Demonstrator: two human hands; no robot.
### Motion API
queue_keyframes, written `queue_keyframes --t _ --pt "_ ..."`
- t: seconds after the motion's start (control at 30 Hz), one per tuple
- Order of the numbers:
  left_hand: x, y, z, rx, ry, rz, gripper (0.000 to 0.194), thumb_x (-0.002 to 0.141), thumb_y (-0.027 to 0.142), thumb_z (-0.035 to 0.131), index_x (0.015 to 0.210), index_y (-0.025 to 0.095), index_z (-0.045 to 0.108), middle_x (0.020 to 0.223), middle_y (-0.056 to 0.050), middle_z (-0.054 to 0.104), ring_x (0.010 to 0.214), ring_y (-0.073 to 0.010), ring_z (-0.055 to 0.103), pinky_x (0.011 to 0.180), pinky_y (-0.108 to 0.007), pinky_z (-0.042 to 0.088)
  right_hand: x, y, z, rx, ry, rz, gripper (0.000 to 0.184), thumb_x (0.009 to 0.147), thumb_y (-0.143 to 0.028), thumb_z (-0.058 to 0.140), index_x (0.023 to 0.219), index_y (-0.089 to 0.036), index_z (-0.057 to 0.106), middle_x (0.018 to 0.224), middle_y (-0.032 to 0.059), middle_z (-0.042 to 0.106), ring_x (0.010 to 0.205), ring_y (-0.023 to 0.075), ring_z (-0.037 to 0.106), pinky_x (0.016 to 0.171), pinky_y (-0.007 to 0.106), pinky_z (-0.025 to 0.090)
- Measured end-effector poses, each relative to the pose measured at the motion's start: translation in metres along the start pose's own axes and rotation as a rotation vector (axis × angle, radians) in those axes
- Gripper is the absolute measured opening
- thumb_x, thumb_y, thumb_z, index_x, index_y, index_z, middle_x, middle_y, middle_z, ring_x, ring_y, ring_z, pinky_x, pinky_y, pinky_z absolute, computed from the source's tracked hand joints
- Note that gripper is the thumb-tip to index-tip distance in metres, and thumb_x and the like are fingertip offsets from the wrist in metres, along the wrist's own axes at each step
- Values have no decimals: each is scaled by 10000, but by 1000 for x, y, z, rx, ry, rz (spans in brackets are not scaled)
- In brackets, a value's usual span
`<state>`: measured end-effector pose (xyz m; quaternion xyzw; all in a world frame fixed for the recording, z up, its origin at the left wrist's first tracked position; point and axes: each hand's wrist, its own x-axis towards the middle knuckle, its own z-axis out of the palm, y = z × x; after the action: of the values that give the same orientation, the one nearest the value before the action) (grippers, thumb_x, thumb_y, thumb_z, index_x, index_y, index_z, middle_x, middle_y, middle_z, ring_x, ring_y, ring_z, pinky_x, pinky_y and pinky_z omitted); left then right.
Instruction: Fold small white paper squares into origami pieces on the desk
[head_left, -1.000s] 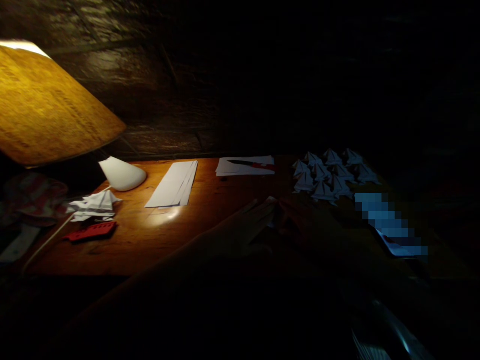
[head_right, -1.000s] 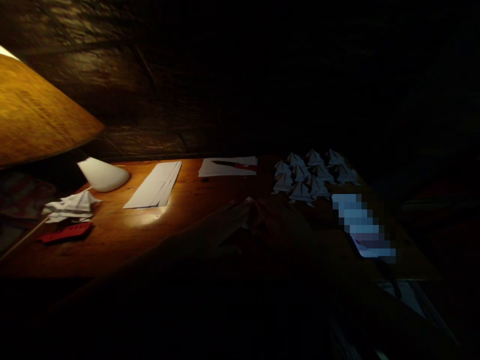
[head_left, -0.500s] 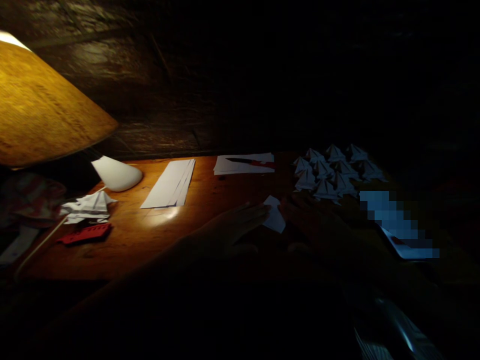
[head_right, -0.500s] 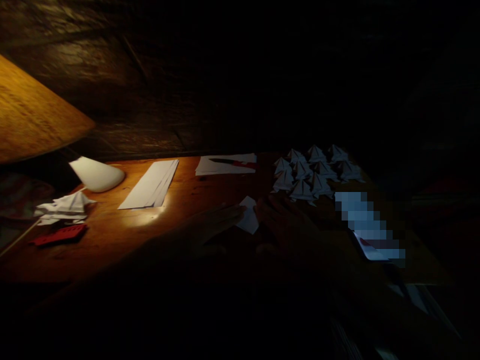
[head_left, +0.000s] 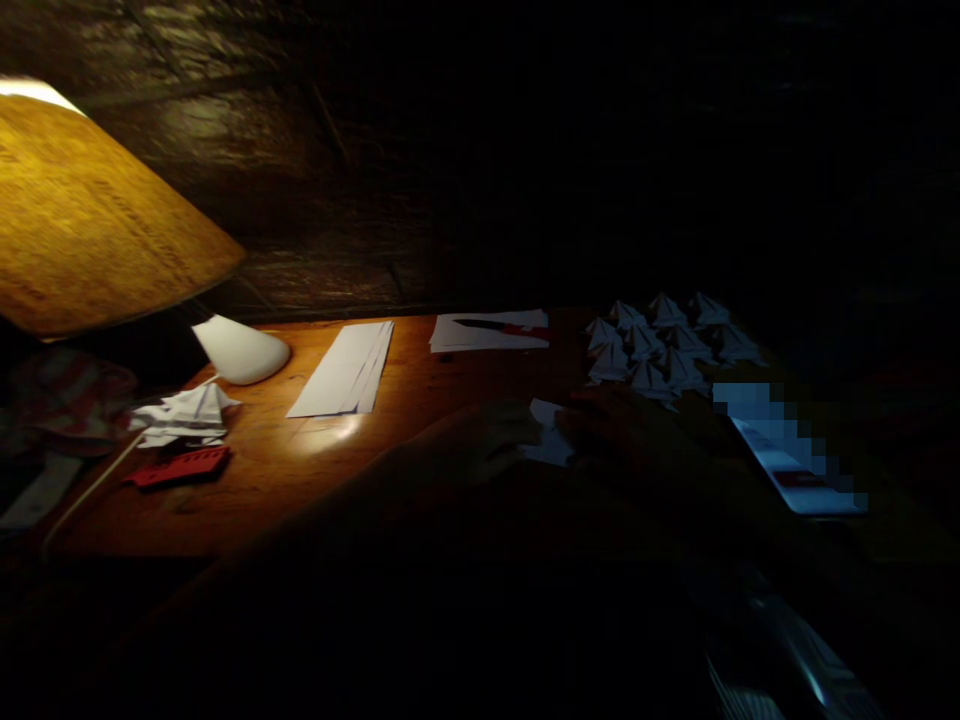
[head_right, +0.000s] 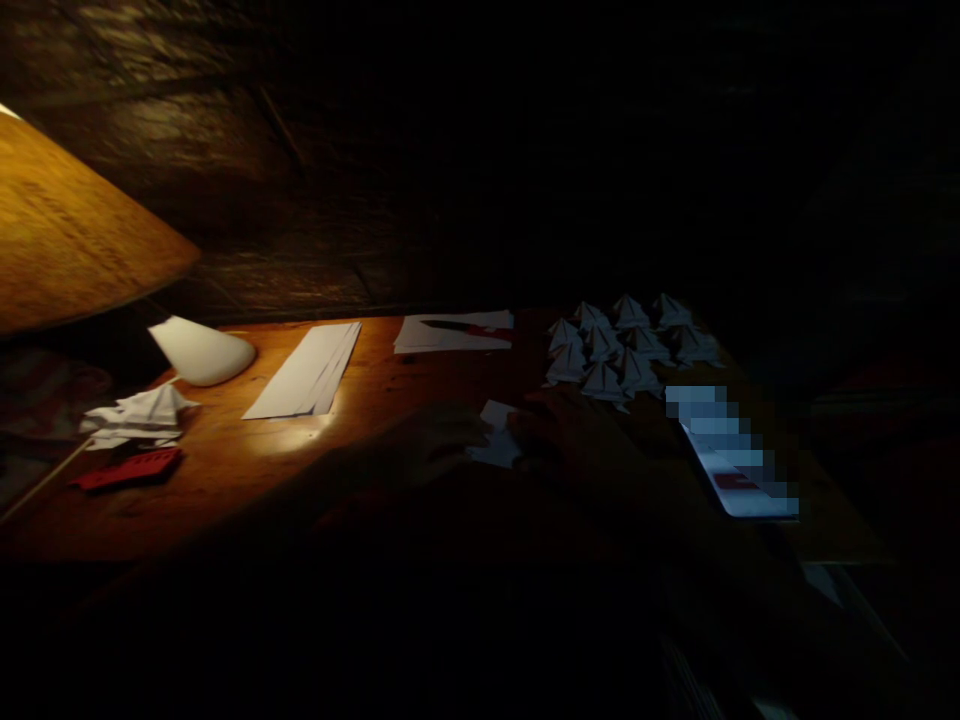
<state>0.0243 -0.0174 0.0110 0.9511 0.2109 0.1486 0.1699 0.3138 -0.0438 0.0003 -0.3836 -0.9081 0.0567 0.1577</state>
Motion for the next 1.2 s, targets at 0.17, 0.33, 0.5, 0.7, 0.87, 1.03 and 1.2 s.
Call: queue_keyframes --t 0.17,0.33,0.5,0.7,0.87,1.03,1.2 --pt "7 -4 -5 23 -52 65 295 968 159 560 1238 199 674 1166 -106 681 1088 -224 646 923 -380 570 1 -6 6 96 47 -35 322 971 -295 607 1267 -242 718 1242 136 656 1103 286 620 898 447 542" --pt "9 -1 2 226 -66 124 288 1048 182 426 1163 174 689 1057 -108 708 1004 -217 651 848 -343 573 -5 -10 4 200 54 -45 301 996 -254 570 1263 -222 706 1283 99 700 1125 240 658 929 395 536" --pt "13 18 9 244 -12 104 343 1087 242 353 1089 142 681 1000 -108 694 872 -200 652 751 -318 558 -3 -27 -6 126 32 20 310 938 -362 684 1190 -184 722 1169 123 740 1033 268 683 869 397 534" --pt "20 31 14 -66 117 17 261 1027 317 532 1221 163 614 1107 -106 691 974 -201 671 837 -320 568 -6 -14 10 130 64 21 250 955 -183 593 1143 -242 748 1097 79 763 992 240 694 839 371 548" --pt "20 25 11 -108 20 77 339 978 250 591 1313 202 608 1325 -139 633 1267 -268 581 1076 -442 489 -14 1 8 192 84 71 273 956 -221 563 1080 -309 789 1068 48 765 960 242 702 803 396 562" --pt "14 25 16 80 -36 122 330 995 291 573 1292 163 635 1300 -152 652 1233 -294 574 1051 -461 479 -23 -2 -5 161 74 -12 254 929 -239 612 1112 -241 789 1132 82 768 1020 257 694 878 413 523" --pt "14 34 22 208 -56 131 501 999 307 551 1483 194 490 1342 -131 630 1185 -295 558 1014 -450 470 -27 -2 0 217 128 148 212 954 -264 601 1060 -221 779 1014 82 779 926 248 699 819 390 517"
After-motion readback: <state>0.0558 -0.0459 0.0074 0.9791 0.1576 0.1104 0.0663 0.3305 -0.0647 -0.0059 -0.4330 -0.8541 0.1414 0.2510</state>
